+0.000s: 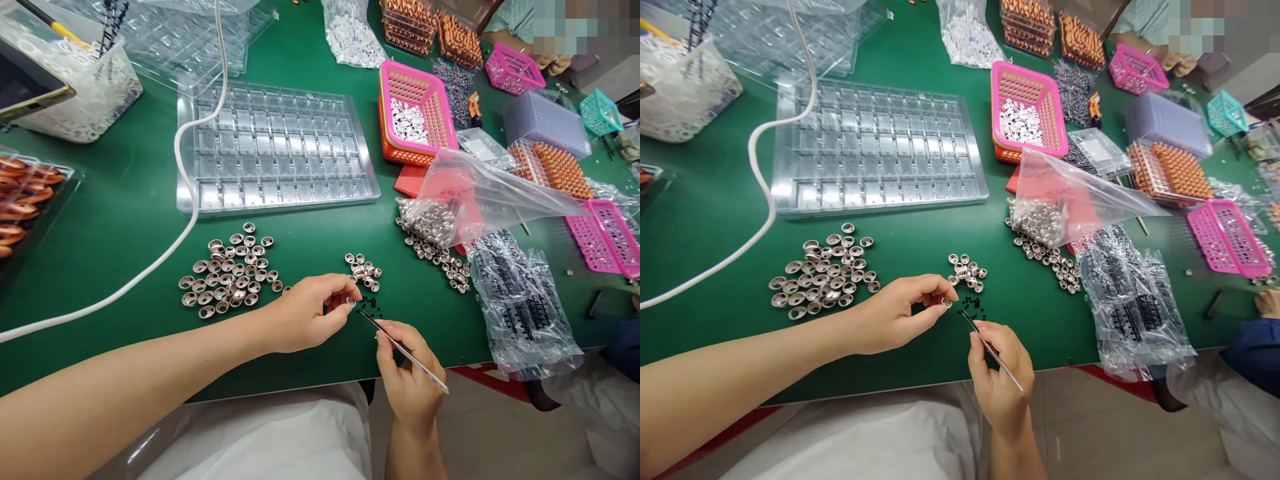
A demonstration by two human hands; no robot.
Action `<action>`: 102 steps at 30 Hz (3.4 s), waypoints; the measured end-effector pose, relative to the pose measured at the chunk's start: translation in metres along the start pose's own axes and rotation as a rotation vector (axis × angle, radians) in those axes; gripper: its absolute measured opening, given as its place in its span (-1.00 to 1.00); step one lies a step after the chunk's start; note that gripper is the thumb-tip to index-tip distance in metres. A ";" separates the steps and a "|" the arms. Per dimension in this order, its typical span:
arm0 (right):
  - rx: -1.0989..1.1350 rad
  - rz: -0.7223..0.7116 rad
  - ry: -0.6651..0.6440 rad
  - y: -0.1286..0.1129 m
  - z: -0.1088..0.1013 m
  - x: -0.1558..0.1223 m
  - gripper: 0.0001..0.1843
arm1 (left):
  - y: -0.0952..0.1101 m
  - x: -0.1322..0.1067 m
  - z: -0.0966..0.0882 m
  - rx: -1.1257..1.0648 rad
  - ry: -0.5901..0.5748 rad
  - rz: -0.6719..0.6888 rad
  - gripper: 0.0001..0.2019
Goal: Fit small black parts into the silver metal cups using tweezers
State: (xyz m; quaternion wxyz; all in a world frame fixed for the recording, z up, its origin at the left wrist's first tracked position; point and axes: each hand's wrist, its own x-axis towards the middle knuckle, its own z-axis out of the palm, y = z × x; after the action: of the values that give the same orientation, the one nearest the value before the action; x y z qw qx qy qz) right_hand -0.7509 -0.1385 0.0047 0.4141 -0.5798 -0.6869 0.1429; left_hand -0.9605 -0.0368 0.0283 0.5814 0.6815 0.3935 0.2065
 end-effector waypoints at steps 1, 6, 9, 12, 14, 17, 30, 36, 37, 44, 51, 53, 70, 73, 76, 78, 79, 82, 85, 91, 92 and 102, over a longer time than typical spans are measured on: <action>0.003 -0.008 0.006 0.000 0.000 0.000 -0.67 | 0.000 0.000 0.000 0.002 0.002 0.000 -0.85; -0.007 -0.019 0.013 0.000 0.001 -0.001 -0.65 | -0.001 0.000 0.000 0.003 -0.001 0.002 -0.85; -0.014 -0.034 0.016 -0.001 0.002 0.000 -0.65 | 0.000 -0.001 0.000 0.005 -0.001 0.000 -0.84; -0.027 -0.047 0.022 -0.001 0.003 0.001 -0.67 | 0.000 0.000 0.000 -0.001 -0.001 -0.003 -0.84; -0.040 -0.054 0.025 -0.002 0.004 0.001 -0.68 | 0.000 0.000 0.000 -0.003 0.000 -0.001 -0.85; -0.057 -0.066 0.023 -0.002 0.004 0.000 -0.68 | 0.000 0.000 0.001 -0.009 0.006 0.001 -0.85; -0.041 -0.037 0.053 -0.002 0.006 -0.004 -0.68 | -0.002 0.000 0.002 -0.001 0.006 0.019 -0.86; 0.202 0.164 0.253 -0.010 0.004 -0.007 -0.77 | -0.002 0.000 0.002 0.009 0.011 0.029 -0.83; 0.262 0.209 0.303 -0.013 0.003 -0.005 -0.81 | -0.001 -0.001 0.002 0.008 0.005 0.033 -0.82; 0.686 0.313 0.338 -0.027 0.004 0.009 -0.87 | 0.002 -0.005 0.002 0.002 -0.050 0.091 -0.81; 0.780 0.337 0.306 -0.032 0.022 0.009 -0.89 | 0.007 -0.009 0.004 -0.032 -0.071 0.220 -0.80; 0.789 0.338 0.327 -0.033 0.027 0.009 -0.89 | 0.007 -0.009 0.005 -0.040 -0.069 0.228 -0.80; 0.871 0.395 0.391 -0.034 0.040 0.009 -0.91 | 0.011 -0.009 0.011 -0.375 -0.120 -0.015 -0.74; 0.888 0.398 0.373 -0.032 0.036 0.013 -0.93 | 0.010 -0.008 0.012 -0.393 -0.114 -0.042 -0.72; 0.838 0.364 0.369 -0.029 0.023 0.015 -0.92 | 0.008 -0.006 0.012 -0.422 -0.096 -0.101 -0.71; 0.759 0.337 0.364 -0.027 0.013 0.016 -0.89 | 0.006 -0.005 0.013 -0.457 -0.083 -0.140 -0.70; 0.710 0.324 0.357 -0.026 0.008 0.015 -0.88 | 0.005 -0.004 0.013 -0.479 -0.079 -0.153 -0.70; 0.550 0.289 0.326 -0.024 -0.003 0.011 -0.86 | 0.002 -0.002 0.014 -0.524 -0.087 -0.164 -0.68; 0.435 0.274 0.276 -0.022 -0.007 0.005 -0.85 | 0.000 -0.002 0.014 -0.519 -0.098 -0.149 -0.67; 0.343 0.186 0.147 -0.019 -0.006 0.001 -0.78 | -0.001 -0.002 0.013 -0.415 -0.083 -0.099 -0.70; 0.331 0.165 0.132 -0.018 -0.006 0.002 -0.76 | -0.001 -0.002 0.012 -0.404 -0.077 -0.093 -0.70; 0.302 0.137 0.086 -0.017 -0.006 0.003 -0.72 | 0.000 -0.001 0.010 -0.365 -0.076 -0.103 -0.70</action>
State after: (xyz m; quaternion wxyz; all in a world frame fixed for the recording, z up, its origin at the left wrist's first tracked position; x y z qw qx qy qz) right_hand -0.7579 -0.1426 0.0212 0.5150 -0.5619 -0.5981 0.2475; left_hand -0.9539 -0.0441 0.0256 0.7197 0.5511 0.3613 0.2185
